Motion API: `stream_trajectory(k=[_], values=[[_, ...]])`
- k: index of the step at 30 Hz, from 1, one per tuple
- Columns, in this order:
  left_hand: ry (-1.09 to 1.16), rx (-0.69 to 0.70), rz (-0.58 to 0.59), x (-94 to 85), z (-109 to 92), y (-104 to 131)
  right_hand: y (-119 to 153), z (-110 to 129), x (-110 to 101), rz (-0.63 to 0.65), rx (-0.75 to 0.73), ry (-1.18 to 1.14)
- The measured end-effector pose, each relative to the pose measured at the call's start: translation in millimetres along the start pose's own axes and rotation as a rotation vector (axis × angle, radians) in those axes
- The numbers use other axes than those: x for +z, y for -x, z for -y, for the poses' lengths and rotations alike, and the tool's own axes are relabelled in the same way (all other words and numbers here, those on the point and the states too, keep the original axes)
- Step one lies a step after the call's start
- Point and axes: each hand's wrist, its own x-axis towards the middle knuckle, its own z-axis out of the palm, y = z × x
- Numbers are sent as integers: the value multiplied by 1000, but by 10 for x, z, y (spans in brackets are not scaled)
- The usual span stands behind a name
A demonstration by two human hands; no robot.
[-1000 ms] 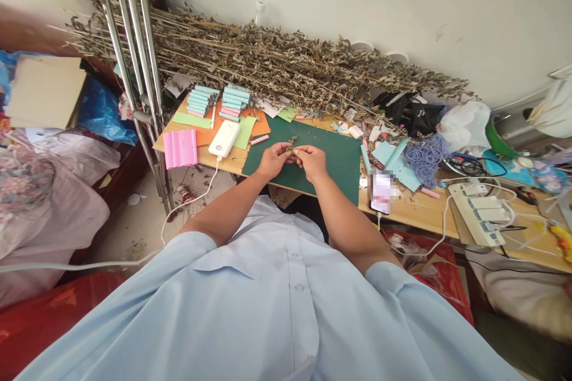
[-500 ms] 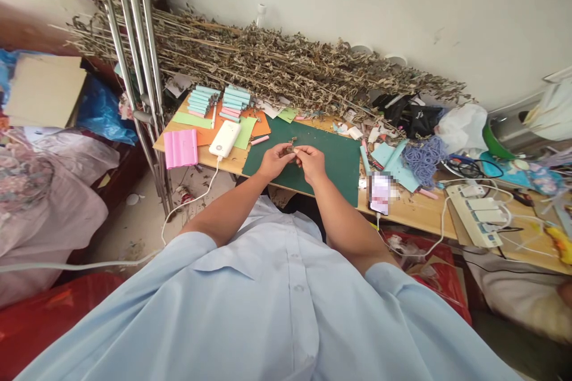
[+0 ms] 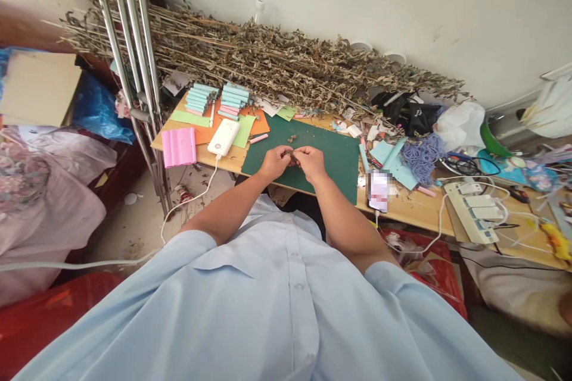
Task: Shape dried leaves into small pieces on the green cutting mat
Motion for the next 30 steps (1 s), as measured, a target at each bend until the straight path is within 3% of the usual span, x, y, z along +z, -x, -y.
stream_trajectory(k=[4,7,9,12,15,19,23,27,30], values=[[116,-59,-32,-27,-36,-24,-18,-4,-21,99,126,-208],[240,-89,-79,-47,-47,-50,-36,-37,-50,105,111,-232],[312,-84,-127,-53,-45,-68,-49,-67,-67,38,25,-73],[371,-73,-191,-55,-40,-95,-55,-95,-82,2,-206,366],[389,-81,-223,-55,-30,-120,-33,-83,-73,107,-410,811],[420,-75,-225,-60,-12,-136,-7,-43,-73,247,-469,1119],[421,-84,-168,-83,-12,-118,-25,-15,-143,255,-465,1005],[443,-93,-46,-116,-18,-97,-20,29,-172,86,-474,668],[462,-78,35,-136,-6,-98,-10,76,-136,107,-490,459]])
